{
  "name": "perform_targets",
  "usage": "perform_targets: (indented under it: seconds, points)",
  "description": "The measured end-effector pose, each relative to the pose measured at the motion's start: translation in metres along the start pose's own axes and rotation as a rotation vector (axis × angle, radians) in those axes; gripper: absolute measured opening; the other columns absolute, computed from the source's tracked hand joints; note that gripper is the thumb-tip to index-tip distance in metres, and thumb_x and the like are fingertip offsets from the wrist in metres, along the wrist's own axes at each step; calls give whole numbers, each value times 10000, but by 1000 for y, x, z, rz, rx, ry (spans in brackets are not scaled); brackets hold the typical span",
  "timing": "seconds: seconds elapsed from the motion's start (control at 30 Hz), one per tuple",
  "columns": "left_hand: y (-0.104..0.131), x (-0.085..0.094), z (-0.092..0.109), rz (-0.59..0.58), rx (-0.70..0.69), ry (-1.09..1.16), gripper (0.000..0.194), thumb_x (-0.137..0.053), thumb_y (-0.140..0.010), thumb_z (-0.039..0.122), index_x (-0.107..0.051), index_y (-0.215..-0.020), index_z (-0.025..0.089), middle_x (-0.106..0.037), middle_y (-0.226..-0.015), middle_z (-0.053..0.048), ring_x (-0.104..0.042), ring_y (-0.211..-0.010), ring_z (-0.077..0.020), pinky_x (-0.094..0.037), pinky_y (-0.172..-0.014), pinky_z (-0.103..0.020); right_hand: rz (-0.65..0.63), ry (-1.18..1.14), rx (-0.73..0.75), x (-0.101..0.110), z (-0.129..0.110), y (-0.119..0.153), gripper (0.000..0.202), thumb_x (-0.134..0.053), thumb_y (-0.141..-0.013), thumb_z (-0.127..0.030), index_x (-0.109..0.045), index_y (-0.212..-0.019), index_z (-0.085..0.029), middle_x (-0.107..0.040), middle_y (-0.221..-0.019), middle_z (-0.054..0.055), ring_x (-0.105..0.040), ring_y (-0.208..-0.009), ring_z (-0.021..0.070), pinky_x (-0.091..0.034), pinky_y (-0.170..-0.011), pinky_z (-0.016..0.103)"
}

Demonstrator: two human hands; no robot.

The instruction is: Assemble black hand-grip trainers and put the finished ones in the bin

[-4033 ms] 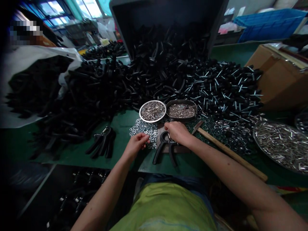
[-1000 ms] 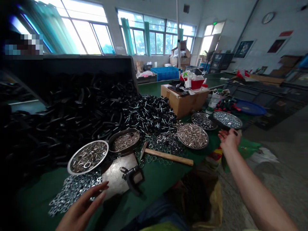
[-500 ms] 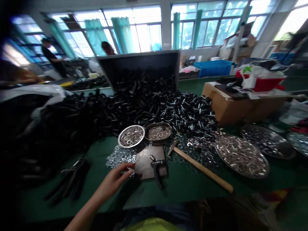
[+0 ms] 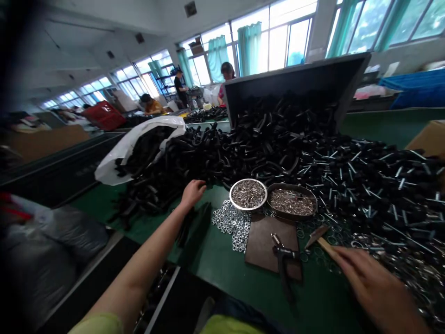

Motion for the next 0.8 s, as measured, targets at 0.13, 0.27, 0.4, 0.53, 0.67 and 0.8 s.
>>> perform_targets:
  seconds: [0.13,0.27,0.4,0.53,0.67,0.8]
  points:
    - [-40,21,-40,165,162,-137,370,-446,-868,207,-512,-1225,134,-437,-1283,-200,-434,-1161,-301,-403,-880,-392,-94,132,276,-60,-54,-3,364,-343,-855,-485,-650,-967,-325,-639,-1057,104,-602,-980,295,-489,-770,484]
    - [-59,22,-54,140,168,-185,402,-522,-849,244,-497,-1234,129,-570,-1111,-181,-527,-1007,-268,-418,-798,-353,-171,291,134,-77,-87,-4,461,-401,-818,-610,-594,-1053,-263,-624,-948,93,-630,-802,275,-453,-479,361]
    - [-70,21,-38,131,57,-185,346,-467,-871,231,-534,-1201,149,-618,-1057,-141,-551,-969,-245,-411,-779,-318,-284,260,4,-79,-93,-10,414,-426,-805,-624,-574,-916,-253,-607,-855,50,-626,-722,243,-434,-531,336]
    - [-63,43,-6,226,-102,-149,358,-417,-894,279,-530,-1219,181,-588,-1170,-129,-514,-1075,-240,-385,-854,-318,-323,40,-114,-79,-91,-12,339,-530,-770,-563,-508,-753,-225,-601,-784,27,-610,-731,206,-423,-644,310]
    - [-15,78,22,323,-266,-36,353,-566,-803,451,-641,-1048,209,-662,-895,-62,-586,-822,-206,-414,-755,-306,-295,-209,-237,-80,-94,-11,300,-602,-728,-498,-481,-780,-228,-606,-733,-3,-588,-685,184,-380,-590,272]
    - [67,71,52,-91,-354,359,255,-632,-741,442,-669,-812,200,-597,-763,-15,-552,-735,-159,-422,-684,-261,-272,-634,-433,-79,-96,-10,385,-579,-748,-504,-499,-1015,-238,-567,-654,-46,-519,-534,124,-338,-488,227]
Point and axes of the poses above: each hand's wrist, its own y-axis away from the middle knuckle, its own x-axis out of the back of the hand, z = x × y, the point moved 2 cm from there along -y, towards the middle knuckle
